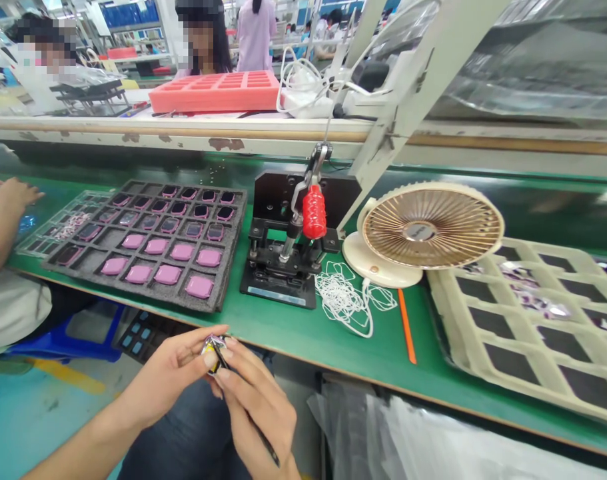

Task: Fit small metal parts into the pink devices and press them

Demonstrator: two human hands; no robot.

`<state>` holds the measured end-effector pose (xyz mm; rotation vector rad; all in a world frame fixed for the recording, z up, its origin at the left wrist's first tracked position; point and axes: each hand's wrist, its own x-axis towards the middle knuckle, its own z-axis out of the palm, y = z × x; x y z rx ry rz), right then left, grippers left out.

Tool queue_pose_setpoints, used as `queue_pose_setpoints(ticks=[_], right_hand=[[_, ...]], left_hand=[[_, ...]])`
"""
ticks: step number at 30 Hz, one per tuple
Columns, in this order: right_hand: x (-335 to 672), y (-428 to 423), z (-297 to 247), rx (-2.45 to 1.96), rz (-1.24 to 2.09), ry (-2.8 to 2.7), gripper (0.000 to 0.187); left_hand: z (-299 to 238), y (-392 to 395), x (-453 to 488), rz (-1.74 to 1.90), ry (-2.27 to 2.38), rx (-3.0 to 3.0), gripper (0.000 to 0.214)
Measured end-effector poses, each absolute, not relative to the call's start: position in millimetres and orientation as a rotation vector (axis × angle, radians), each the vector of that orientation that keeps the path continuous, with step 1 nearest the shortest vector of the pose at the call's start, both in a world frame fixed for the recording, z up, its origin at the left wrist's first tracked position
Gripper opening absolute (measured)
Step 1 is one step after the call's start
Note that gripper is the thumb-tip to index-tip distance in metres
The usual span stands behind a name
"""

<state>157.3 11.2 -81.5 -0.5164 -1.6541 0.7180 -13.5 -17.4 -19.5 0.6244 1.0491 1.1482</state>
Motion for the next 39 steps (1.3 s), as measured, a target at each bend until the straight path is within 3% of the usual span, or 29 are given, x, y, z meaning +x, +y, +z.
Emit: queue_pose_setpoints(ticks=[7,12,16,19,24,29,34,39], right_hand=[[159,3,-85,-0.646,0.986,-1.171,0.035],[186,38,-64,-0.918,0.707,-0.857,0.010],[227,94,-46,-1.263,0.294,-0.846,0.026],[256,117,-49,-1.524,0.304,-1.117,0.036],[273,106,-51,-1.710,0.260,-1.101,0.051],[301,120,-5,-1.857,0.179,-1.141,0.072],[384,191,59,-2.247,-0.003,-1.146,0.047],[448,240,60,-2.548,0.149,-1.296,0.037]], left_hand=[[-18,-12,-11,1.147,0.835,0.368,0.040],[-20,-10,-5,1.159,0.867,0.317,0.042],[-24,-14,0,1.106,0.897,0.303,0.042],[-30,-18,2,1.059,0.901,0.305,0.044],[-43,-19,1,1.004,0.897,0.275,0.046],[-49,-14,10,0.983,0.892,0.257,0.046],[-44,-3,31,0.943,0.760,0.289,0.047],[-42,-9,32,0.927,0.735,0.299,0.036]])
